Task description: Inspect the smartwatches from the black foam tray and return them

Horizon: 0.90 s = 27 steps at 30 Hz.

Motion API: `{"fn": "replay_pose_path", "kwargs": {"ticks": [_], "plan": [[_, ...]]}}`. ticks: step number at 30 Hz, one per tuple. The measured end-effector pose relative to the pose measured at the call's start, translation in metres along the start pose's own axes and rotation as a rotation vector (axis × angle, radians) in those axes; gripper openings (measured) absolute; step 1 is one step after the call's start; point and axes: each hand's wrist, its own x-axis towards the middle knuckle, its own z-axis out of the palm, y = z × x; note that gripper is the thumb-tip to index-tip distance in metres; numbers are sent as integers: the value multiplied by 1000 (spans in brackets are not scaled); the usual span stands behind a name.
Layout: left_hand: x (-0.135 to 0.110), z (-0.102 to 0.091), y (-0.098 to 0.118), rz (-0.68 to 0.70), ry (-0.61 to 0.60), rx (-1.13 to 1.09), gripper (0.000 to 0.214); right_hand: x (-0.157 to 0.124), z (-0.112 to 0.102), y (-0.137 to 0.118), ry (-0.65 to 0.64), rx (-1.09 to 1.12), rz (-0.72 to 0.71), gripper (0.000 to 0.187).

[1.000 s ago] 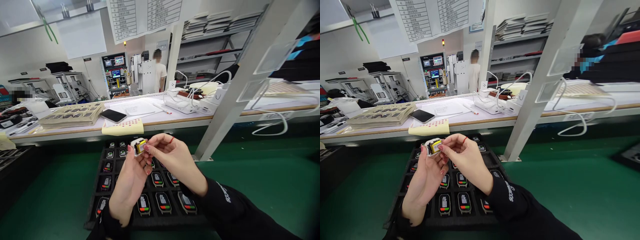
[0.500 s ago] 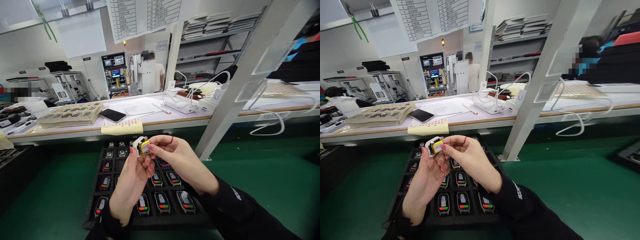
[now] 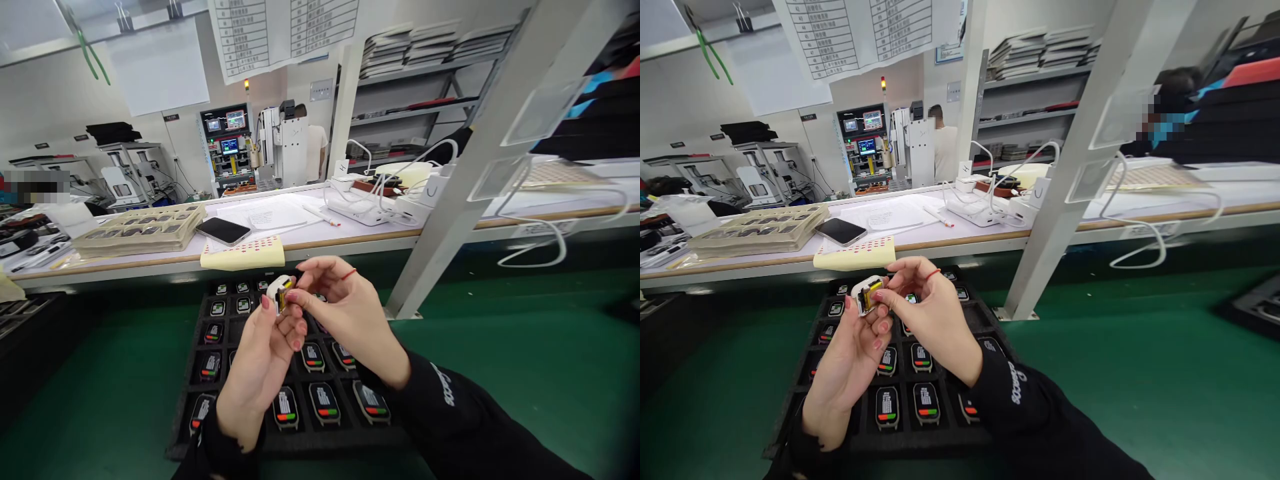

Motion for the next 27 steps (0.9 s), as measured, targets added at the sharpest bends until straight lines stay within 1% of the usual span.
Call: {"fn": "replay_pose_path", "kwargs": {"ticks": [1, 3, 6, 9, 13, 17, 21, 24, 27], "plan": [[1, 0, 1, 6, 6, 9, 36, 0, -2, -1, 1, -35, -22, 31], [2, -1, 2, 12, -9, 44, 31, -2, -6, -6, -8, -123, -68, 21], [0, -3, 4, 19, -52, 101, 39, -8, -11, -14, -29, -206, -119, 14], [-1, -4, 4, 23, -87, 117, 44, -12, -13, -17, -66, -175, -103, 10], [-2, -4, 3, 4, -125, 101, 41, -12, -13, -18, -90, -133, -117, 3], [-2, -4, 3, 13, -144, 102, 40, -13, -12, -20, -110, -149, -153, 9], [-2, -5, 2, 24, -158, 108, 40, -16, -10, -22, -79, -213, -224, 13], [-2, -4, 2, 23, -138, 115, 41, -17, -9, -23, -61, -289, -279, 16], [-2, -3, 3, 32, -107, 131, 43, -15, -9, -25, -60, -358, -306, 16]]}}
